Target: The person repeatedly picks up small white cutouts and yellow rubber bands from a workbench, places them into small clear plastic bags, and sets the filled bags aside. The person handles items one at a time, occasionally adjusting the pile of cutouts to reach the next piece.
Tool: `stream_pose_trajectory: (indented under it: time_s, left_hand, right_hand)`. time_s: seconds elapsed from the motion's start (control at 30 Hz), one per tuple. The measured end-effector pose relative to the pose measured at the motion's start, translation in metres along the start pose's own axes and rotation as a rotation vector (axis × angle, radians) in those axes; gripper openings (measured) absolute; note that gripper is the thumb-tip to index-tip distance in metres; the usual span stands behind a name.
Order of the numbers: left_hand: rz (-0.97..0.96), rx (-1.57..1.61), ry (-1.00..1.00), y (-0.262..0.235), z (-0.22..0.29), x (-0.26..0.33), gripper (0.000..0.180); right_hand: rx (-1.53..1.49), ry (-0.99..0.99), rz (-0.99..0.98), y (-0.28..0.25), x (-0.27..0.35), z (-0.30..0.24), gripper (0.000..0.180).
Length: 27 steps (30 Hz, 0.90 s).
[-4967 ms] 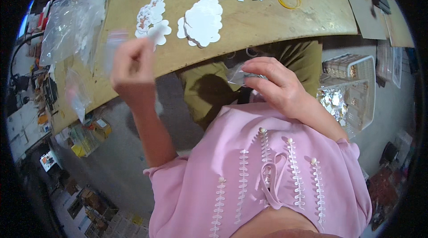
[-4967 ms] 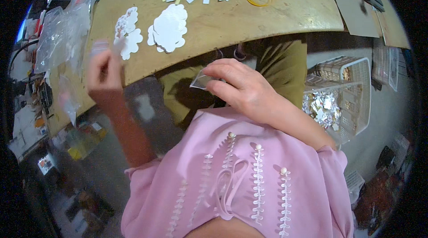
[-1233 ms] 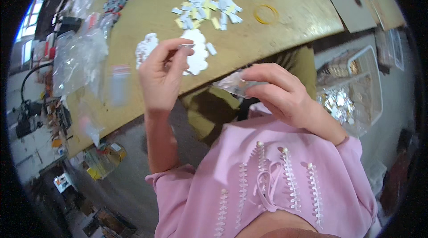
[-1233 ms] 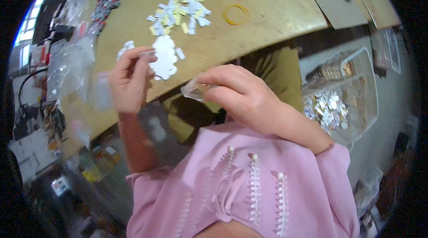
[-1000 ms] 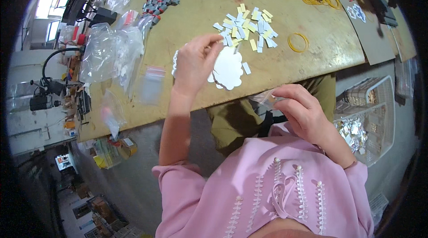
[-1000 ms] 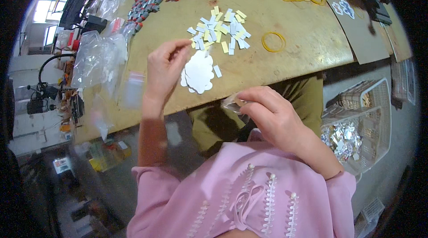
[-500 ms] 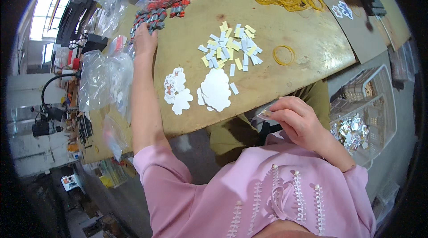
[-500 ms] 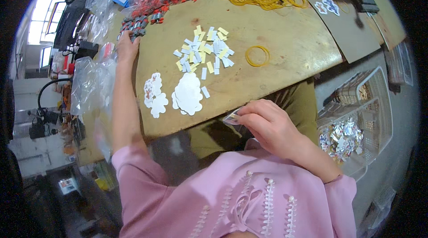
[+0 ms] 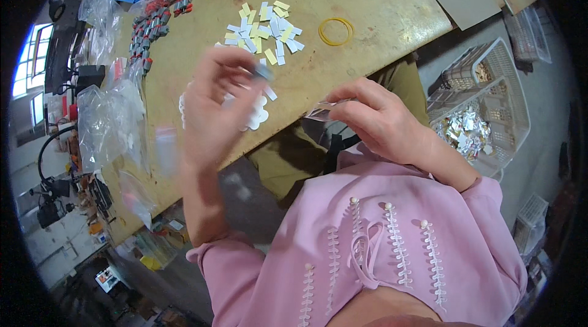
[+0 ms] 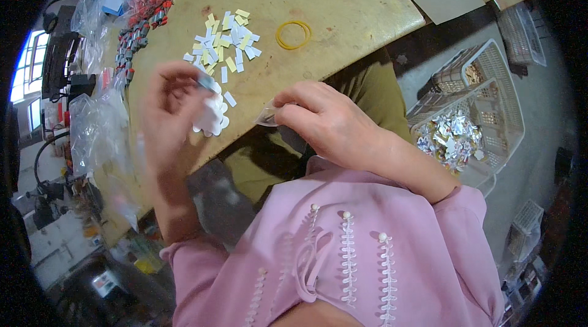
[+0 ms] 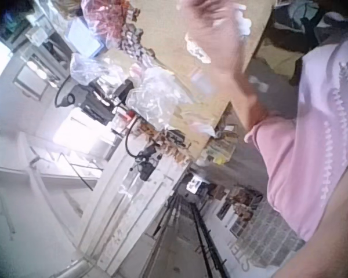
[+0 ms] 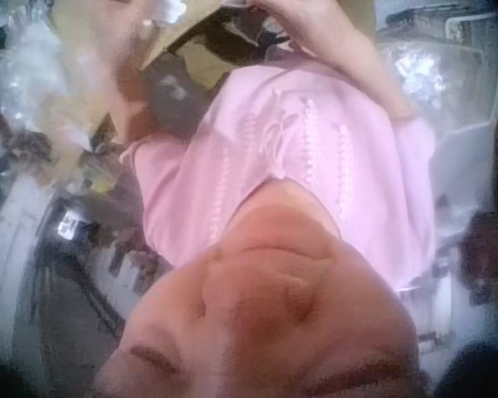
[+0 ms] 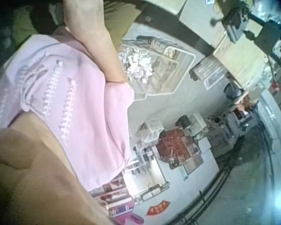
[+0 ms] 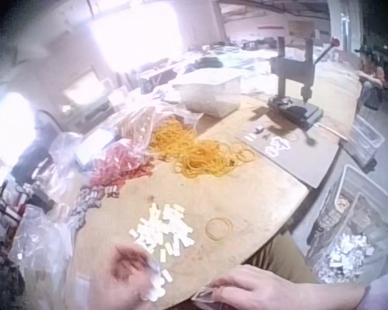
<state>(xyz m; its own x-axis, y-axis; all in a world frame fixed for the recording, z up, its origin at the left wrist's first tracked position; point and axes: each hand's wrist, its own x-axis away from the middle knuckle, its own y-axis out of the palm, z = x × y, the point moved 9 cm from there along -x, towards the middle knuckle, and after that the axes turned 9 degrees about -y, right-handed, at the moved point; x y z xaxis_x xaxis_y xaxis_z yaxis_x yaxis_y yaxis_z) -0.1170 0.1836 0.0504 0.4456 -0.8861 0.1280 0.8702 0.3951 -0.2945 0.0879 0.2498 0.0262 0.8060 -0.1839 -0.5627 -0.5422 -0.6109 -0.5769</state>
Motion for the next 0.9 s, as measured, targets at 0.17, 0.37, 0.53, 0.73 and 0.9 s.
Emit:
stream_pose_trajectory:
  time_s: [0.17, 0.37, 0.53, 0.73, 0.9]
  left_hand:
    - [-0.166, -0.408, 0.329, 0.057, 0.034, 0.039, 0.027]
    - [-0.15, -0.366, 0.281, 0.05, 0.034, 0.025, 0.029]
    - [0.01, -0.172, 0.066, 0.004, -0.006, -0.047, 0.02]
    - [0.332, -0.47, 0.233, -0.061, -0.032, -0.16, 0.022]
    - [0.354, -0.776, 0.283, -0.059, -0.043, -0.244, 0.026]
  right_hand:
    - [-0.033, -0.029, -0.046, 0.004, -0.008, -0.013, 0.019]
    - [-0.111, -0.012, -0.042, 0.004, 0.001, -0.005, 0.02]
    - [-0.153, -0.021, -0.025, -0.015, 0.004, -0.015, 0.022]
    - [-0.188, 0.053, -0.058, -0.01, 0.009, 0.006, 0.033]
    - [-0.158, 0.087, 0.016, -0.014, 0.022, 0.022, 0.031]
